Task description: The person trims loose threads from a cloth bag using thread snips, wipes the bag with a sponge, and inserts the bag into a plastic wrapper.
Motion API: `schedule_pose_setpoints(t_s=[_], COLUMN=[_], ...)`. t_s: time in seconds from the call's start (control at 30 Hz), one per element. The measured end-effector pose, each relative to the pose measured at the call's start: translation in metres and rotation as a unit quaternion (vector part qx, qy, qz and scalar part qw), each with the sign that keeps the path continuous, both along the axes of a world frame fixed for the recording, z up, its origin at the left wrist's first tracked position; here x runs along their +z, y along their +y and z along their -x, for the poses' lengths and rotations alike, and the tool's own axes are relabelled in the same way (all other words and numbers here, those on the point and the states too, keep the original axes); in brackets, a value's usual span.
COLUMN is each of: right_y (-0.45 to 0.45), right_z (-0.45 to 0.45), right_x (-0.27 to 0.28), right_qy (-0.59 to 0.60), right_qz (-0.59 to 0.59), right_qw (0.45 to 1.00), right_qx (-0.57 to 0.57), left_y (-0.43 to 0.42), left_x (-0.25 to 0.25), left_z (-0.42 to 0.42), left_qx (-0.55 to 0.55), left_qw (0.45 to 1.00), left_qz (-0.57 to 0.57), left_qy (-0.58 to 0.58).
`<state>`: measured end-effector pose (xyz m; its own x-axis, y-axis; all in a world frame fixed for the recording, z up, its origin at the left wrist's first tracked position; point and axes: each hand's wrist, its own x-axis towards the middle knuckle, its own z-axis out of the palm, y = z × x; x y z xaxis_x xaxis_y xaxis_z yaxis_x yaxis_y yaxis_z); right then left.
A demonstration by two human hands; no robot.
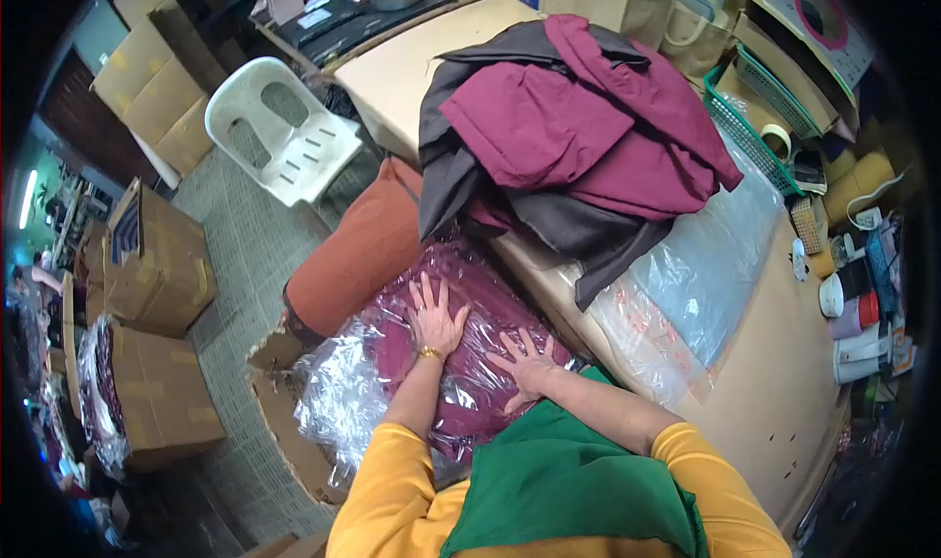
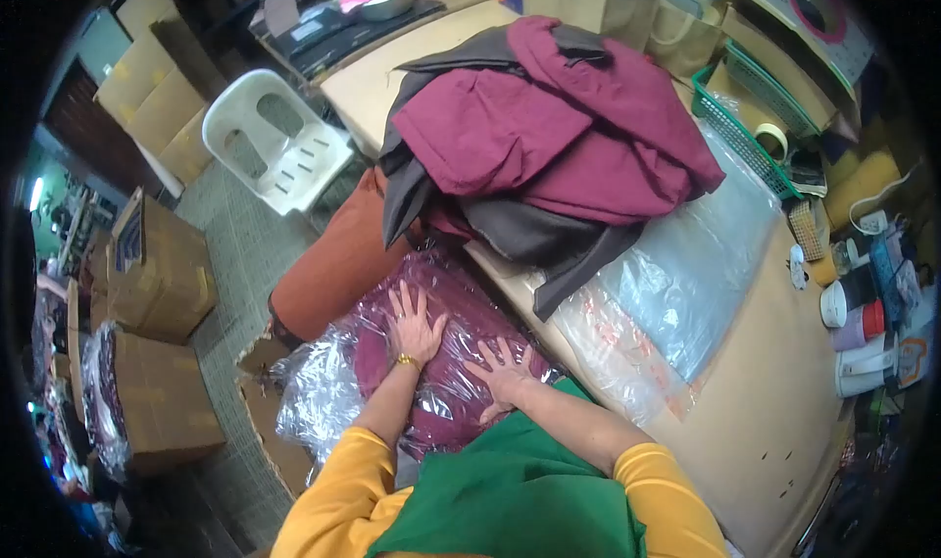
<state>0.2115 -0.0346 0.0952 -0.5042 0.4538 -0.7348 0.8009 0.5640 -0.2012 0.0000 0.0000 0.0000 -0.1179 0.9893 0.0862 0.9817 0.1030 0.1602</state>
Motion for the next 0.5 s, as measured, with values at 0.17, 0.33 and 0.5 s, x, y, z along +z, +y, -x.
schedule_pose_setpoints(t_s=[0.17, 0.33, 0.5], right_y=[0.008, -0.009, -0.028], right_z=[0.002, -0.018, -0.102], right_x=[-0.012, 0.032, 0.159], right_qy=[0.005, 0.023, 0.47], right_qz=[0.035, 0.015, 0.052], right_qw=[0.999, 1.0, 0.872], right_qx=[-0.008, 0.01, -0.127], left_y=[0.005, 0.005, 0.021], left_x=[0.005, 0.099, 0.273], left_z=[0.003, -0.008, -0.035], left_qx=[-0.004, -0.055, -0.16], left_qw=[0.999, 0.992, 0.82], left_qz=[0.039, 0.109, -0.003], left_qy=[0.005, -0.037, -0.549])
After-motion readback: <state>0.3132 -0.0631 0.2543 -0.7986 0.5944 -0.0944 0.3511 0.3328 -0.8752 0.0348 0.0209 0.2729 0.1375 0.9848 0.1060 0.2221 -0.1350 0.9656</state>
